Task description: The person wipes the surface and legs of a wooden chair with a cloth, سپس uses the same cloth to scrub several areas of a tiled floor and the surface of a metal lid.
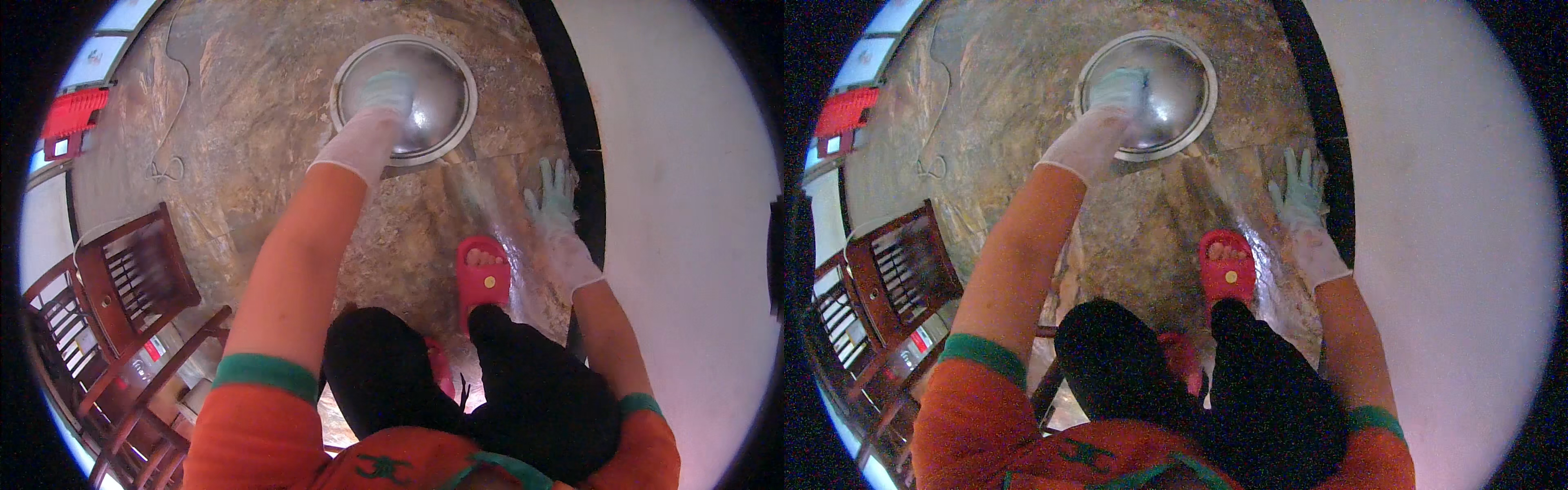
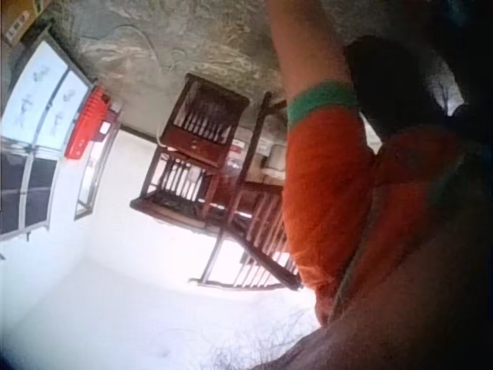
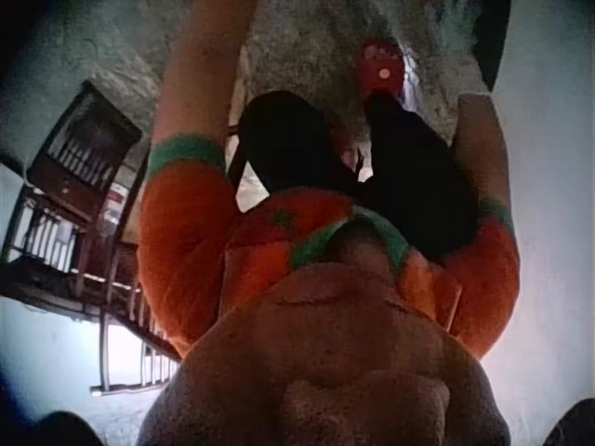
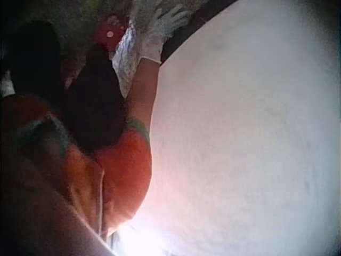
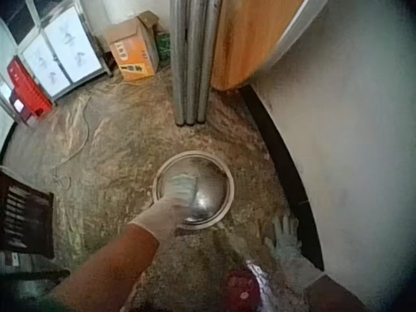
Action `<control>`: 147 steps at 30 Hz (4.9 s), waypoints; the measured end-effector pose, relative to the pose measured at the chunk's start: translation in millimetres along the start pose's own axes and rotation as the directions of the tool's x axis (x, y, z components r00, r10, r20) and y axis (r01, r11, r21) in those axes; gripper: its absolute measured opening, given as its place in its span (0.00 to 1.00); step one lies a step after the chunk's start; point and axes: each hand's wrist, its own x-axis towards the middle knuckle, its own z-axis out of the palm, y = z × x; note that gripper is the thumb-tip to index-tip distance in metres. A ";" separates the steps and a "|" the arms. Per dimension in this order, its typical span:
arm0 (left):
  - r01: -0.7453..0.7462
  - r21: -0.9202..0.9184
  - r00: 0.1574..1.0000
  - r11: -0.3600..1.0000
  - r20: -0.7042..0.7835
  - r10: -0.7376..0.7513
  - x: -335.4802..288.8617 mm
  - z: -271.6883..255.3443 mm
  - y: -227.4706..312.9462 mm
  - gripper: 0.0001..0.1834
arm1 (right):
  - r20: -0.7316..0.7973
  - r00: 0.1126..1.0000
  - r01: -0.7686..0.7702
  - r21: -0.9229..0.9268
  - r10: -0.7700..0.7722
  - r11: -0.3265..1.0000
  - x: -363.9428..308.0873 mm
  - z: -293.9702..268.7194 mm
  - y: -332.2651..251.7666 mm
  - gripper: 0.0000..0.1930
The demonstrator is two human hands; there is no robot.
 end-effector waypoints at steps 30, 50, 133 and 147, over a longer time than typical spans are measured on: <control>0.193 -0.944 0.819 -0.268 0.305 -0.486 -324.6 -82.5 73.9 0.20 | 0.797 0.380 -0.917 0.257 0.469 0.307 -179.8 -78.4 -4.0 0.26; 0.017 -0.420 0.855 -0.907 0.477 -0.205 -632.3 -165.1 171.5 0.17 | 0.673 0.709 -0.702 0.703 0.211 0.116 -440.6 -128.2 -4.7 0.18; -0.251 -0.760 0.814 -0.600 0.170 -0.555 -1035.0 -256.9 259.6 0.26 | 0.525 0.733 0.176 0.468 -0.432 0.866 -635.2 -505.9 -195.8 0.18; -0.218 -0.843 0.847 -0.492 0.087 -0.524 -1001.3 -261.3 266.2 0.30 | 0.049 0.432 0.871 0.238 -0.901 0.431 -727.1 -488.1 -256.9 0.10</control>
